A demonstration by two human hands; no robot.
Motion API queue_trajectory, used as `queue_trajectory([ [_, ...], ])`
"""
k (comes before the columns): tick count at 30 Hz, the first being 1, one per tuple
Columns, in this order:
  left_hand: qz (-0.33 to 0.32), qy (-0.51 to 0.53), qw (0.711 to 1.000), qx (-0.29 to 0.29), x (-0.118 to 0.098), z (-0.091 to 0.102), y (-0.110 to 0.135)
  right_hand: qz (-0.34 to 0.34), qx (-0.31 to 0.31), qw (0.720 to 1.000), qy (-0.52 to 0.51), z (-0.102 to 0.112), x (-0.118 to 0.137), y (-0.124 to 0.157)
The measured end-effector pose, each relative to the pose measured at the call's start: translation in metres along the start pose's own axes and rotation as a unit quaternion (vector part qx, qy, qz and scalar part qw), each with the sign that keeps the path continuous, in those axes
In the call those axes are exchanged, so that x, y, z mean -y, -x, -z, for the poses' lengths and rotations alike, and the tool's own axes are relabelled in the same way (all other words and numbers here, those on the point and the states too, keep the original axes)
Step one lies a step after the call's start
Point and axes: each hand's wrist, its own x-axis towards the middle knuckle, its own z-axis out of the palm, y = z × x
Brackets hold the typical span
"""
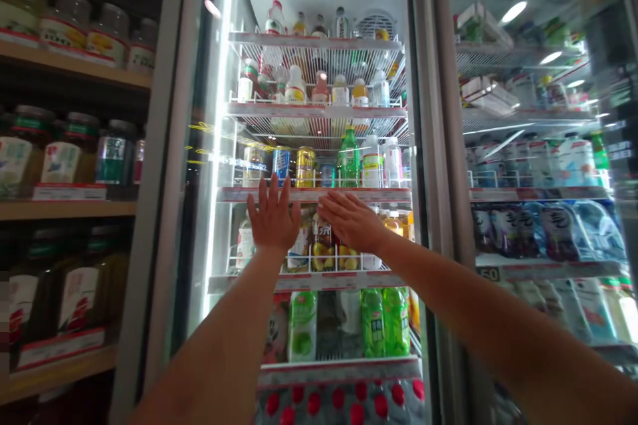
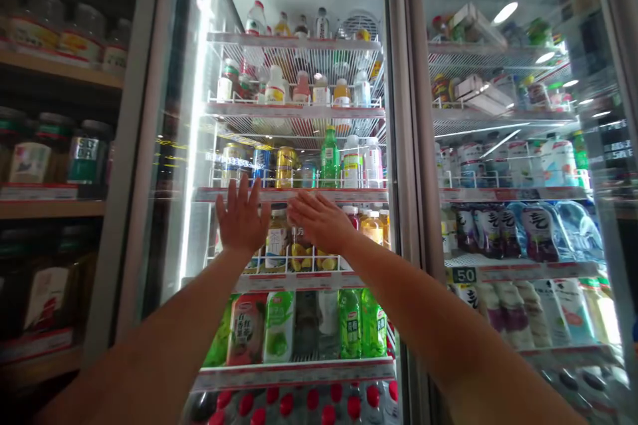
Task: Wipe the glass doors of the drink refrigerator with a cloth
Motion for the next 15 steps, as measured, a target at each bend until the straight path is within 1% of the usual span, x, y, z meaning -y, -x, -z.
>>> queue_trajectory([
  [1,0.001,0.001,1.0,0.0,0.0,0.0,0.0,-0.004,0.007,1.0,-0.004,0.003,-0.005,-0.001],
  [2,0.002,0.002,1.0,0.0,0.0,0.0,0.0,-0.031,0.003,1.0,-0.005,0.008,-0.014,-0.003],
  [3,0.002,0.003,1.0,-0.002,0.0,0.0,0.0,-0.083,-0.016,0.996,-0.002,0.014,-0.026,-0.006],
  [4,0.003,0.006,1.0,-0.002,0.0,0.0,0.0,-0.155,-0.05,0.987,0.004,0.02,-0.041,-0.01],
  [5,0.004,0.009,1.0,-0.002,0.0,0.0,0.0,-0.235,-0.093,0.968,0.013,0.025,-0.055,-0.013],
  [6,0.006,0.01,1.0,-0.001,0.0,0.0,0.0,-0.306,-0.134,0.942,0.022,0.029,-0.067,-0.017],
  [7,0.008,0.011,1.0,0.0,-0.001,0.001,0.0,-0.355,-0.167,0.919,0.031,0.031,-0.075,-0.02],
  [8,0.011,0.009,1.0,0.0,-0.001,0.001,0.0,-0.38,-0.187,0.905,0.037,0.031,-0.079,-0.022],
  [9,0.012,0.007,1.0,-0.001,-0.001,0.001,0.001,-0.379,-0.191,0.905,0.041,0.029,-0.078,-0.023],
  [10,0.011,0.004,1.0,0.0,-0.001,0.001,0.001,-0.354,-0.179,0.917,0.039,0.026,-0.072,-0.024],
  [11,0.009,0.001,1.0,0.001,-0.001,0.001,0.001,-0.308,-0.155,0.938,0.031,0.022,-0.063,-0.024],
  [13,0.006,-0.004,1.0,0.0,-0.001,0.001,0.002,-0.181,-0.083,0.98,0.006,0.012,-0.04,-0.024],
  [14,0.006,-0.006,1.0,0.0,-0.001,0.001,0.002,-0.124,-0.052,0.991,-0.005,0.009,-0.029,-0.023],
  [15,0.007,-0.006,1.0,0.0,-0.001,0.001,0.002,-0.089,-0.035,0.995,-0.011,0.005,-0.021,-0.023],
])
